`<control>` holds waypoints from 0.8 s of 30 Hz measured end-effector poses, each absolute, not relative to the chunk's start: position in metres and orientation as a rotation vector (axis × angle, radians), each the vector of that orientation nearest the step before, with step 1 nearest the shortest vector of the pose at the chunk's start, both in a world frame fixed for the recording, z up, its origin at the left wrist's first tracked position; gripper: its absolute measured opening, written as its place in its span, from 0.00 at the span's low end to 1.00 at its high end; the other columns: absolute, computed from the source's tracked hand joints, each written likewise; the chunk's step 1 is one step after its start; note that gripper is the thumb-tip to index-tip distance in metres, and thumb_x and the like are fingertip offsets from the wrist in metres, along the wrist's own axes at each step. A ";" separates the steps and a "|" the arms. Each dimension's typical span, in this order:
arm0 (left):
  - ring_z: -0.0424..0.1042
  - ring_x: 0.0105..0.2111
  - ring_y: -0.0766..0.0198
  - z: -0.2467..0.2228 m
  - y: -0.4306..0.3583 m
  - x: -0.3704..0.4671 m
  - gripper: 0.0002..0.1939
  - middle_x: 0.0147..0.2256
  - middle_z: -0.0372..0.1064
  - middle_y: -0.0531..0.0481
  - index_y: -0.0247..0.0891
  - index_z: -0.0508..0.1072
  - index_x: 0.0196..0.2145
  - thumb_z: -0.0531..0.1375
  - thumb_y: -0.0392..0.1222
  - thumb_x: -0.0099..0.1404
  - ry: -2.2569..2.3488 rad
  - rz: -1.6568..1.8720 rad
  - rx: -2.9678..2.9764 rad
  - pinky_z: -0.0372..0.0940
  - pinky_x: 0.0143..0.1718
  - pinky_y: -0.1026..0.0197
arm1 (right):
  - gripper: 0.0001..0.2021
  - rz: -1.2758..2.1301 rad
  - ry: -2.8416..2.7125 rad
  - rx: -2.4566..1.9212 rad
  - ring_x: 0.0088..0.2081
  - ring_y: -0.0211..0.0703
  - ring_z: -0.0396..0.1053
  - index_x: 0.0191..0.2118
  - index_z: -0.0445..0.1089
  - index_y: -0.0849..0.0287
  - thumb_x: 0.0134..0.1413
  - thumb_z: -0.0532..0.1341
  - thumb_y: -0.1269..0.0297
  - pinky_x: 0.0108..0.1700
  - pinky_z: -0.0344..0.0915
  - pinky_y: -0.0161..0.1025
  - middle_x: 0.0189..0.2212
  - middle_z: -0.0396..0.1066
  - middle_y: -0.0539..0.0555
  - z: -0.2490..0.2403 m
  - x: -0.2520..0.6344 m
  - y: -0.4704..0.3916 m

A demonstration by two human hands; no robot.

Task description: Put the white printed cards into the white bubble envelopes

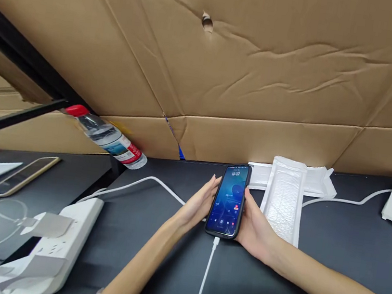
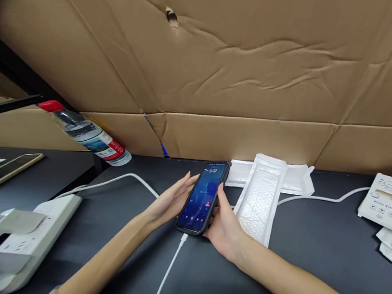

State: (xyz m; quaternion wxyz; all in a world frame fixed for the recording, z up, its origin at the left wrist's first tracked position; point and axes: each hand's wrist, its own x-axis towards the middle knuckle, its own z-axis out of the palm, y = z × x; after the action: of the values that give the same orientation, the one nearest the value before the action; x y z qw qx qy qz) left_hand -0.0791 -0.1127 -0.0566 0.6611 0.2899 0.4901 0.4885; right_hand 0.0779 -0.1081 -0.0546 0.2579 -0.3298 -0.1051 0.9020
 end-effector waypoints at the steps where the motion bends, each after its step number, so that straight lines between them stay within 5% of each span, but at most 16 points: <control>1: 0.65 0.59 0.52 -0.057 -0.119 -0.083 0.28 0.58 0.68 0.44 0.41 0.66 0.61 0.55 0.56 0.69 1.050 1.056 0.673 0.56 0.62 0.53 | 0.28 2.440 -0.285 -0.925 0.45 0.45 0.73 0.56 0.69 0.54 0.60 0.53 0.41 0.51 0.66 0.46 0.43 0.76 0.55 -0.054 0.078 -0.109; 8: 0.48 0.68 0.52 -0.063 -0.143 -0.100 0.56 0.69 0.44 0.48 0.52 0.40 0.70 0.71 0.39 0.54 0.961 0.897 0.859 0.47 0.67 0.52 | 0.29 2.431 -0.318 -0.936 0.45 0.45 0.72 0.54 0.71 0.56 0.61 0.51 0.39 0.51 0.65 0.45 0.43 0.76 0.56 -0.051 0.079 -0.110; 15: 0.43 0.69 0.51 -0.063 -0.140 -0.084 0.70 0.71 0.34 0.44 0.48 0.25 0.69 0.74 0.43 0.48 1.109 0.875 1.072 0.45 0.67 0.50 | 0.31 2.434 -0.388 -0.895 0.45 0.47 0.72 0.55 0.71 0.54 0.55 0.55 0.36 0.50 0.65 0.46 0.43 0.76 0.56 -0.055 0.080 -0.112; 20: 0.44 0.69 0.49 -0.063 -0.141 -0.079 0.74 0.71 0.34 0.41 0.46 0.25 0.69 0.76 0.46 0.44 1.063 0.918 1.019 0.45 0.67 0.49 | 0.32 2.434 -0.425 -0.920 0.46 0.46 0.71 0.55 0.71 0.55 0.56 0.55 0.37 0.51 0.65 0.45 0.44 0.75 0.56 -0.054 0.080 -0.110; 24: 0.47 0.68 0.50 -0.061 -0.142 -0.082 0.58 0.69 0.44 0.44 0.47 0.41 0.70 0.72 0.47 0.52 1.023 0.996 0.889 0.46 0.67 0.53 | 0.29 2.432 -0.413 -0.932 0.46 0.46 0.72 0.56 0.70 0.54 0.58 0.54 0.39 0.51 0.66 0.45 0.44 0.75 0.56 -0.051 0.081 -0.110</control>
State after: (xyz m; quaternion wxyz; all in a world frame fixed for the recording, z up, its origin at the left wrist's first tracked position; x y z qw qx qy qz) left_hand -0.0816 -0.1416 -0.0611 0.6666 0.3940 0.4534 0.4414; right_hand 0.0807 -0.1097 -0.0512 0.2496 -0.3424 -0.1516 0.8930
